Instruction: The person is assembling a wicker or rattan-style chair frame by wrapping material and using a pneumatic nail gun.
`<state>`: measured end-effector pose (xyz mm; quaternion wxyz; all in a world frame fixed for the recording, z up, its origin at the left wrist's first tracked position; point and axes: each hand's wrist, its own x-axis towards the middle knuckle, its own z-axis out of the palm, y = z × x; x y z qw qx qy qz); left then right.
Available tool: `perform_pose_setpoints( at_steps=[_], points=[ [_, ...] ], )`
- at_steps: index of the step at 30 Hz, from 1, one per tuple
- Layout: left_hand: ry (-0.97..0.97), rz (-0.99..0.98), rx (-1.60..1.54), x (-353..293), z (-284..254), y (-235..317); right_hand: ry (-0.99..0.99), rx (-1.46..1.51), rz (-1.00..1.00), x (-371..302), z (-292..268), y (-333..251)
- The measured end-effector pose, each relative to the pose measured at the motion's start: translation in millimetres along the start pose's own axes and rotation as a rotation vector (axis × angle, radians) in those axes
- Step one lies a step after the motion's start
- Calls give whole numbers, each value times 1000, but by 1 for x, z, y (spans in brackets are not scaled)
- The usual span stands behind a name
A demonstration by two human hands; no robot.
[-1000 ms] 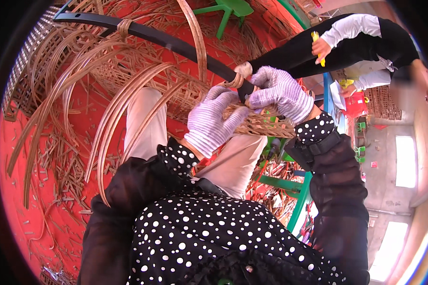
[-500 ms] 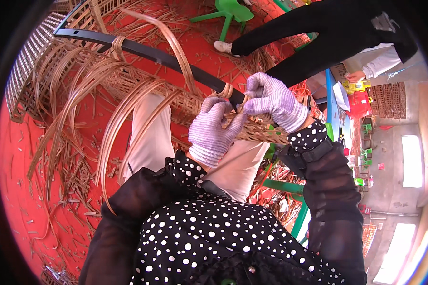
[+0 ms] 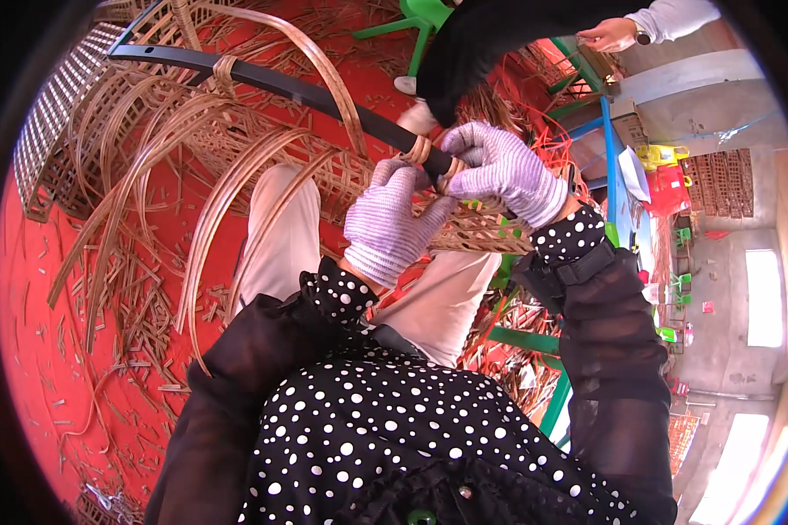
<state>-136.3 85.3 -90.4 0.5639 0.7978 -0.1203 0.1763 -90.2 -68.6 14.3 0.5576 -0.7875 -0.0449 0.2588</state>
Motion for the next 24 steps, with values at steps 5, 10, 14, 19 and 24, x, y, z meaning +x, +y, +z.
perform_pose_setpoints(
  at_steps=[5, 10, 14, 19, 24],
  points=[
    [23, -32, -203, -5, -1, 8, -49, 71, 97, 0, -6, -3],
    [-27, -38, -154, 1, -5, 11, 0, -153, -196, -1, 0, 7],
    [-266, -344, -566, 7, -16, 14, 45, -265, -346, 0, 7, 16],
    [-546, -561, -769, 23, -38, 13, 145, -459, -428, -3, 14, 13],
    [-660, -639, -668, 41, -55, 3, 316, -735, -489, -17, 22, 13]
  ],
)
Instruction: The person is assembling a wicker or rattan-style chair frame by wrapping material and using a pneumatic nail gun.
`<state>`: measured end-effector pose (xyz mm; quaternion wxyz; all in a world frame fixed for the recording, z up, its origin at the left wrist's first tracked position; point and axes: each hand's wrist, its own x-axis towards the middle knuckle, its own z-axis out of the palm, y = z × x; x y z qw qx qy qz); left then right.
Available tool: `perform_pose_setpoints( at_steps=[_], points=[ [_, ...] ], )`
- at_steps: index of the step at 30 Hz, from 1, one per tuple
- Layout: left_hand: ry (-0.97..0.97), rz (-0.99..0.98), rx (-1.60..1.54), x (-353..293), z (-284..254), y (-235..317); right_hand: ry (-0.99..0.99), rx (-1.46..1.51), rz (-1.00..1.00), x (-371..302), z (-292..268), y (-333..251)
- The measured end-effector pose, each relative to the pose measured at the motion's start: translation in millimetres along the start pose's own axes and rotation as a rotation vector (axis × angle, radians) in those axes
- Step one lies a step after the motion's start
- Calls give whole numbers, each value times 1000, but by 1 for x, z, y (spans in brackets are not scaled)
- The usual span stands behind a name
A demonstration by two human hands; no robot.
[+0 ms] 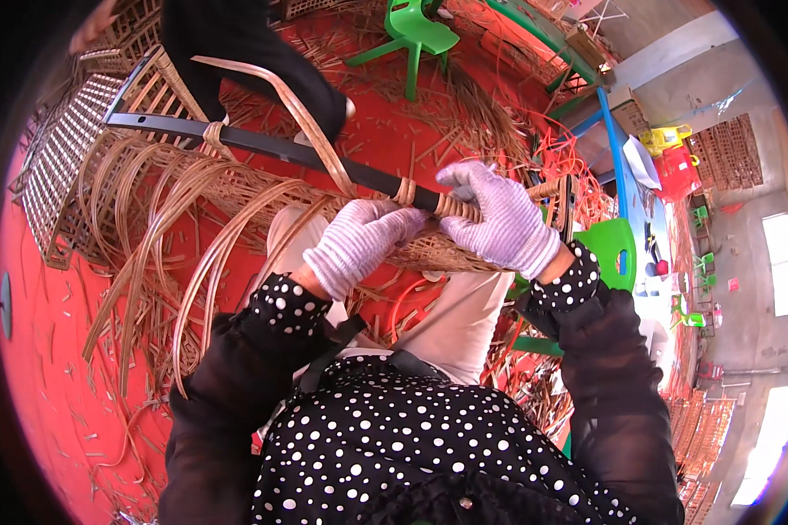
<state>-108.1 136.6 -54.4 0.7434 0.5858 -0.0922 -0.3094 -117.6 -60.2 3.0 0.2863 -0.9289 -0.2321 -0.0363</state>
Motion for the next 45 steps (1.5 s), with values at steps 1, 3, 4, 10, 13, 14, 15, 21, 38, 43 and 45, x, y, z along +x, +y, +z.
perform_pose_setpoints(
  at_steps=[1, 3, 4, 10, 13, 14, 15, 21, 38, 43, 45],
  points=[
    [-24, 26, -28, -2, -2, 3, 26, -30, 30, -2, 0, -1],
    [-15, -120, -193, -9, 2, 12, 40, -45, -25, -6, 1, -2],
    [-48, -196, -254, -14, 4, 19, 33, -76, -55, -7, 0, -2],
    [-228, -332, -379, -18, -5, 58, -13, -305, 64, 2, 3, -18],
    [-162, -235, -383, -4, -7, 66, 44, -306, 208, 3, 12, -29],
    [-158, -207, -397, -1, -8, 72, 96, -253, 219, 2, 14, -30],
    [-123, -178, -456, 2, -8, 77, 93, -268, 260, 1, 16, -32],
    [-88, 257, 4, 19, -39, 130, 127, -306, 235, -7, 23, -37],
    [-316, 312, 1040, -18, -16, 63, -123, -128, 263, -75, -1, -44],
    [-336, 61, 979, -23, -19, 63, -171, -69, 147, -97, 3, -43],
    [-357, -74, 904, -22, -20, 67, -197, -68, 128, -100, 4, -41]
  ],
)
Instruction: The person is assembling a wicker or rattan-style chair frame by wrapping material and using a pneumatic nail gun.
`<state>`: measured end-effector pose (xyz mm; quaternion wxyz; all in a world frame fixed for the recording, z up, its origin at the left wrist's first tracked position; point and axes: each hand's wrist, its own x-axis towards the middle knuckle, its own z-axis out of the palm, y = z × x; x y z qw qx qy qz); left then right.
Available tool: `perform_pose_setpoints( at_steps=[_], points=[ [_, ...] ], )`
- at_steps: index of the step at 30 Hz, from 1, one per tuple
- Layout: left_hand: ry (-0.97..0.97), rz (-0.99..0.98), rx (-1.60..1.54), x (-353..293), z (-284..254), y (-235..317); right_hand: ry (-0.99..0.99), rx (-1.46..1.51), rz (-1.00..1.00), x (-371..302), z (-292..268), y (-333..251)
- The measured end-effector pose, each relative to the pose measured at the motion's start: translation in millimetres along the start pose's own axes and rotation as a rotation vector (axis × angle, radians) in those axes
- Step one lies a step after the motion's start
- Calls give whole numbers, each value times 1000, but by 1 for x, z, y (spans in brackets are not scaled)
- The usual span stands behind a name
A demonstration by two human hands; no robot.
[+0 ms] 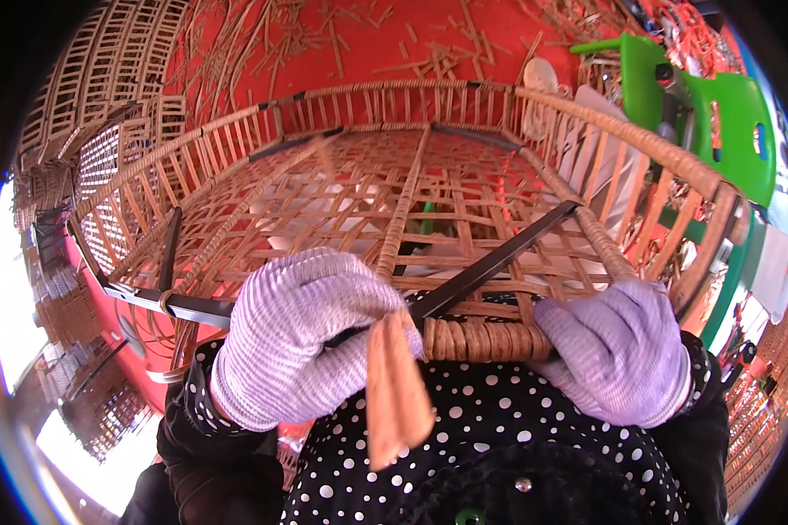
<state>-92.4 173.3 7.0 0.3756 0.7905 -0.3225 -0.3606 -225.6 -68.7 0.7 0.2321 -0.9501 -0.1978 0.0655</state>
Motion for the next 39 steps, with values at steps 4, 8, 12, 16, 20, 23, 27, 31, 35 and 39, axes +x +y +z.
perform_pose_setpoints(
  at_steps=[4, 8, 12, 16, 20, 23, 27, 31, 35, 39],
  points=[
    [-46, 58, 23, 6, -5, 2, -32, 40, -32, 0, 0, 5],
    [8, -2, -99, 18, -2, 4, 44, 54, -125, 5, 1, 11],
    [-164, -327, -177, 23, -13, 18, 97, 31, -65, 11, 1, 3],
    [-121, -417, -344, 28, -13, 16, 288, -26, 20, 23, 16, -20],
    [-15, -211, -349, 36, -6, 7, 351, -153, -2, 41, 35, -28],
    [-63, -129, -326, 43, -11, 1, 460, -285, -127, 57, 38, -21],
    [-148, 191, -146, 45, -17, -4, 385, -217, -103, 59, 35, -17],
    [-271, -107, -131, 48, -22, -3, 422, -229, -98, 57, 33, -21],
    [116, 1061, 591, 54, -24, 3, 593, 90, -156, 57, 25, -19],
    [-36, -83, 109, 51, -14, 16, 1064, -20, -211, 11, 1, 2]
  ],
)
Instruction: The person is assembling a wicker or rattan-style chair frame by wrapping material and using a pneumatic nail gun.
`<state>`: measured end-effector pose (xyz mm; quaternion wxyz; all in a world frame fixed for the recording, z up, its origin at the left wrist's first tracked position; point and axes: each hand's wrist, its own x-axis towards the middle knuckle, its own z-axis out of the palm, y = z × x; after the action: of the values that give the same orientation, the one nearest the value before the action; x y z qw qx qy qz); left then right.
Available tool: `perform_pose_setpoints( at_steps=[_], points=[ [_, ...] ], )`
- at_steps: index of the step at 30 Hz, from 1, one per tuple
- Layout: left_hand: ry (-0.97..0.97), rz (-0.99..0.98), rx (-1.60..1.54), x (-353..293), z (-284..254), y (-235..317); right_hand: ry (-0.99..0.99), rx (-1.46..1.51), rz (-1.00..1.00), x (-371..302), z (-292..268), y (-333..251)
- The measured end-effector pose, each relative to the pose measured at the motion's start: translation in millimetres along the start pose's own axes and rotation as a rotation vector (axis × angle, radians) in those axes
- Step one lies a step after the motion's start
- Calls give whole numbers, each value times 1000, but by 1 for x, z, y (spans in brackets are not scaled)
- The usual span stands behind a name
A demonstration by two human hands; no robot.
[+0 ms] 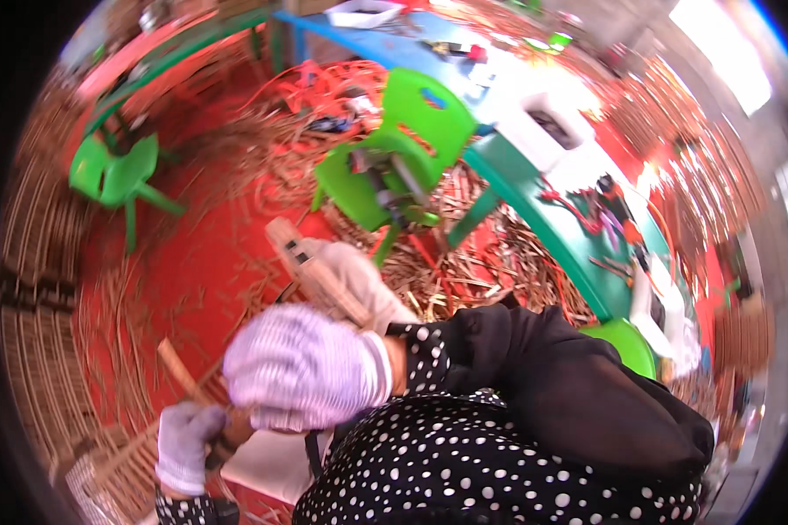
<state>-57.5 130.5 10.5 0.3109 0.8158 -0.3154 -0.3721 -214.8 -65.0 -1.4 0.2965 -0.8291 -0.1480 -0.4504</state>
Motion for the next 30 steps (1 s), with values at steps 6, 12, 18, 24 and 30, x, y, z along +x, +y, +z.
perform_pose_setpoints(
  at_steps=[6, 12, 18, 24, 30],
  points=[
    [98, -29, -221, 4, -3, -3, 90, 62, 925, -35, -40, 23],
    [158, 62, -113, 19, -21, -5, 102, 331, 898, -36, -4, 59],
    [236, 28, -205, 59, -18, 3, 95, 93, 560, -58, -25, 161],
    [286, -122, -94, 68, -37, 4, 76, -257, 1447, -151, -78, 312],
    [353, -108, -66, 82, -38, 24, -581, -711, 1792, -178, -91, 398]
  ],
)
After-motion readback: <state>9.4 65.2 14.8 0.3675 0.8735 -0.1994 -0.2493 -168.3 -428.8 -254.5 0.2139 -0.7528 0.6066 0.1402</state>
